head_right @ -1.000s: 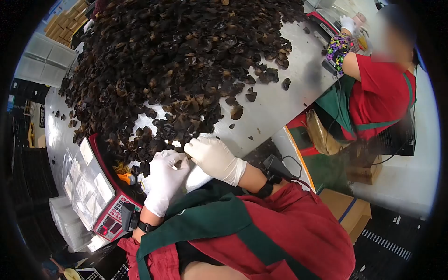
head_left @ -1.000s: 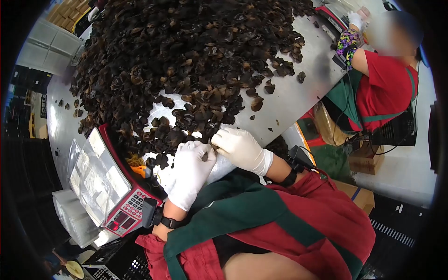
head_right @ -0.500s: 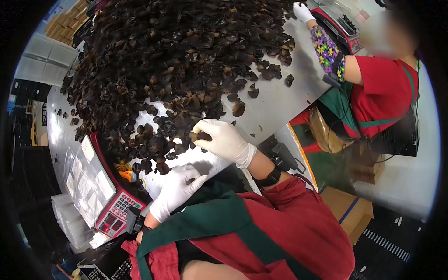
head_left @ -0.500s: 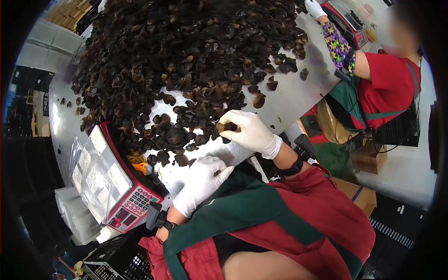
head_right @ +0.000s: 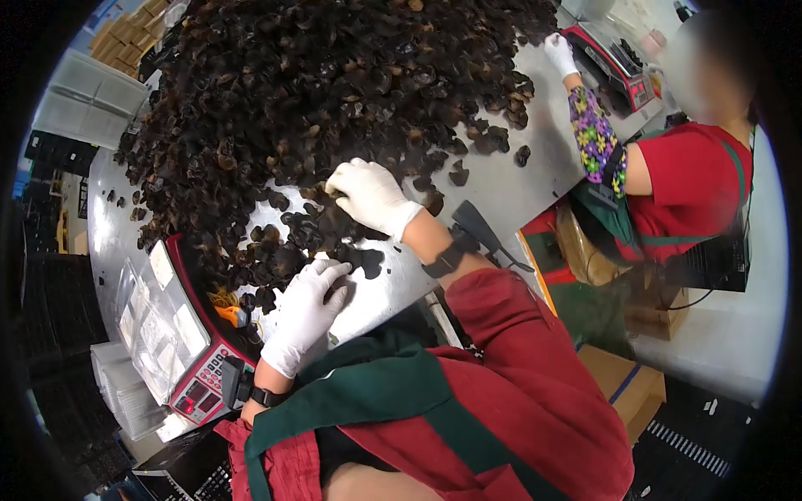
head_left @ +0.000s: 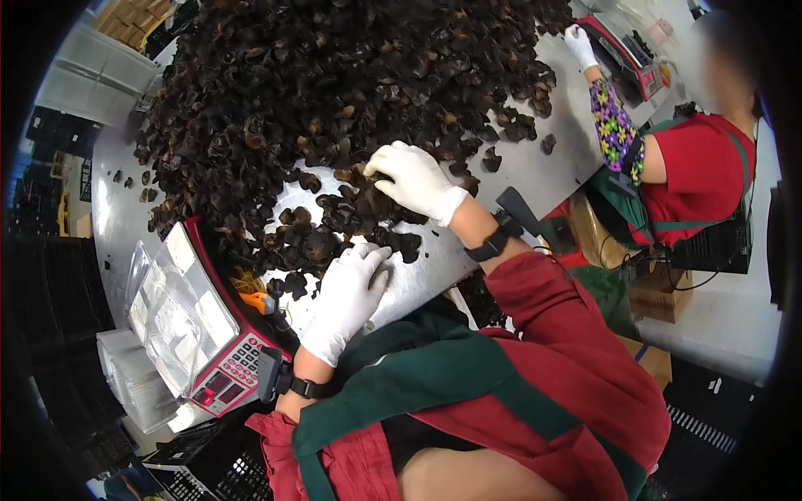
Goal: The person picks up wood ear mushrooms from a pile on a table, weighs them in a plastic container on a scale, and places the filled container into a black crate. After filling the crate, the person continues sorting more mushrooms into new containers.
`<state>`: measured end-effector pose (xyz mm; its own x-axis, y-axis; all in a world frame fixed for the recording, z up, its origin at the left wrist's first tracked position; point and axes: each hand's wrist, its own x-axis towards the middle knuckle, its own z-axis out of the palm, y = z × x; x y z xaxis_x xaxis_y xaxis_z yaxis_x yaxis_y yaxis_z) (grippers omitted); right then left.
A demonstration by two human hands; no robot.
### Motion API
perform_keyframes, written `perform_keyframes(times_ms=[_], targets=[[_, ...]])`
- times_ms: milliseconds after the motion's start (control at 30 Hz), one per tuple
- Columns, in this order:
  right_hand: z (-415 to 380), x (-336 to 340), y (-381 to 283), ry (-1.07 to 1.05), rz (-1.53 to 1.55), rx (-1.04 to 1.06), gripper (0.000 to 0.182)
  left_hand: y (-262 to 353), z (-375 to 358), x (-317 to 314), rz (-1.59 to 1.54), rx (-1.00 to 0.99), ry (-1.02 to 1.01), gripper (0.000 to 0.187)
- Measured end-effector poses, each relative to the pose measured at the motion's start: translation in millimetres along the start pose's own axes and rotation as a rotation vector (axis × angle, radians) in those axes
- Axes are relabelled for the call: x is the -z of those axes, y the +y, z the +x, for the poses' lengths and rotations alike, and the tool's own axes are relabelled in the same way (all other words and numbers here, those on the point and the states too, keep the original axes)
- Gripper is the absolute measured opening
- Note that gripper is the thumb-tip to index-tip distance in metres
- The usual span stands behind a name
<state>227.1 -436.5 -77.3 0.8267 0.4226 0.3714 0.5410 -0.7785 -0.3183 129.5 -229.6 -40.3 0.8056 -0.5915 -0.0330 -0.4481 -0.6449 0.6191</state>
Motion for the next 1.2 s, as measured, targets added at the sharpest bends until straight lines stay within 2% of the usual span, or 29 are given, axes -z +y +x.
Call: perform_keyframes(times_ms=[67,100,133,167,200,267,333,400,467,533,733,800,967,1033,1100,1133,1200], targets=[[1.5,8.4,2.3,0.039,0.429,-0.227,0.013,-2.1,-1.5,1.4,-0.009,0.004,0.026,0.027],[-0.7,14.3,2.9,-0.032,0.552,-0.367,0.01,-4.1,-1.7,2.6,-0.035,0.024,0.06,0.024],[-2.3,18.7,1.2,-0.034,0.553,-0.367,0.01,-5.7,-0.7,3.1,-0.061,0.042,0.095,0.022],[-4.5,22.0,0.1,-0.023,0.684,-0.415,0.011,-9.2,2.7,0.3,-0.059,0.006,0.216,0.017],[-6.1,25.5,-1.4,-0.011,0.815,-0.462,0.013,-6.8,6.9,6.0,-0.065,0.061,0.235,0.015],[-7.9,34.2,-8.2,-0.002,0.844,-0.442,0.012,-3.3,17.7,11.1,-0.148,0.089,0.372,0.014],[-10.2,42.3,-18.5,0.067,0.913,-0.327,0.012,5.9,27.8,21.4,-0.252,0.159,0.406,0.011],[-11.8,46.9,-27.9,0.043,0.919,-0.312,0.013,5.8,34.3,25.7,-0.328,0.234,0.42,0.011],[-14.1,46.2,-34.8,0.051,0.897,-0.209,0.012,6.0,35.7,30.2,-0.369,0.261,0.404,0.012],[-16.7,44.6,-41.9,0.027,0.904,-0.2,0.009,5.2,34.9,33.8,-0.412,0.295,0.288,0.013],[-35.9,34.0,-56.1,0.004,0.816,-0.09,0.01,-1.2,16.6,27.5,-0.4,0.282,0.141,0.01],[-39.1,30.4,-60.4,-0.012,0.819,-0.1,0.01,-3.4,11.4,20.6,-0.349,0.217,0.179,0.008],[-40.4,29.2,-67.8,0.037,0.795,-0.095,0.01,2.5,7.0,22.5,-0.373,0.275,0.19,0.006],[-38.4,27.0,-67.9,0.049,0.802,-0.102,0.01,5.8,5.0,23.9,-0.367,0.267,0.316,0.006],[-30.9,24.6,-62.4,0.048,0.741,-0.118,0.009,3.3,0.3,27.7,-0.374,0.316,0.311,0.006],[-24.6,24.4,-60.0,-0.006,0.792,-0.201,0.009,1.6,-3.0,29.9,-0.381,0.368,0.305,0.006],[-12.1,16.3,-45.7,-0.048,0.691,-0.108,0.013,-0.8,-12.6,29.6,-0.406,0.364,0.251,0.007]])
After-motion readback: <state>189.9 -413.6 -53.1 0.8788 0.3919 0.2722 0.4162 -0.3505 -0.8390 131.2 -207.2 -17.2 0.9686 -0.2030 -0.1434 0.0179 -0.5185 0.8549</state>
